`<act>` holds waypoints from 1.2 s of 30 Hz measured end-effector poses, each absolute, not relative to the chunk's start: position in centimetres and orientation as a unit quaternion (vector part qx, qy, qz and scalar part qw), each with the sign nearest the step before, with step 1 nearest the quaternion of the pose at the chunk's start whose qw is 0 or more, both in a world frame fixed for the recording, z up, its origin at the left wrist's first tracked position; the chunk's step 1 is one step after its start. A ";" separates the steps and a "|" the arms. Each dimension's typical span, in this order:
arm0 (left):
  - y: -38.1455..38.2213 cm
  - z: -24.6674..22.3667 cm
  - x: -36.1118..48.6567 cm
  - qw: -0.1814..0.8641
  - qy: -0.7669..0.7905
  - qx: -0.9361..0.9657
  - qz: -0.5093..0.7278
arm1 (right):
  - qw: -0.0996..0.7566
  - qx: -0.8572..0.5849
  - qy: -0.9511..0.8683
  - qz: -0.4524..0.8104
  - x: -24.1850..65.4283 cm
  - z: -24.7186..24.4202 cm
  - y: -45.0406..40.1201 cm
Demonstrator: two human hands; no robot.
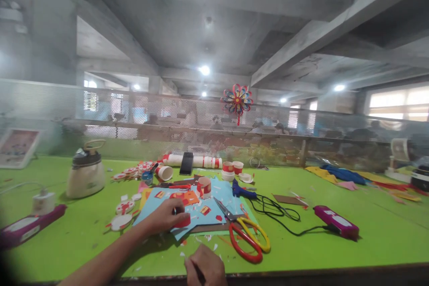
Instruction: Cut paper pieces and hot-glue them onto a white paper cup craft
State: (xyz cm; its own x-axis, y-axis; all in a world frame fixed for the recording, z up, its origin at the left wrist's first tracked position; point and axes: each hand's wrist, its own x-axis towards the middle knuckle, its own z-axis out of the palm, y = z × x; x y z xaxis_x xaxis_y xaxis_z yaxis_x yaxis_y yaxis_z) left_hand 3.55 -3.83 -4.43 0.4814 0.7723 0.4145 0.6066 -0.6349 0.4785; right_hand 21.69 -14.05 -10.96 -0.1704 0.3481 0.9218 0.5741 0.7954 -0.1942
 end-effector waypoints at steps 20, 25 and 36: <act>-3.1 -4.0 2.9 0.185 0.362 0.852 0.330 | 0.499 -0.378 -0.772 0.112 21.9 -7.7 -16.7; -3.3 -3.8 3.0 0.180 0.352 0.860 0.322 | 0.496 -0.378 -0.772 0.122 21.9 -7.4 -16.7; -3.7 -3.6 3.3 0.187 0.357 0.861 0.310 | 0.494 -0.374 -0.774 0.131 22.0 -7.4 -16.8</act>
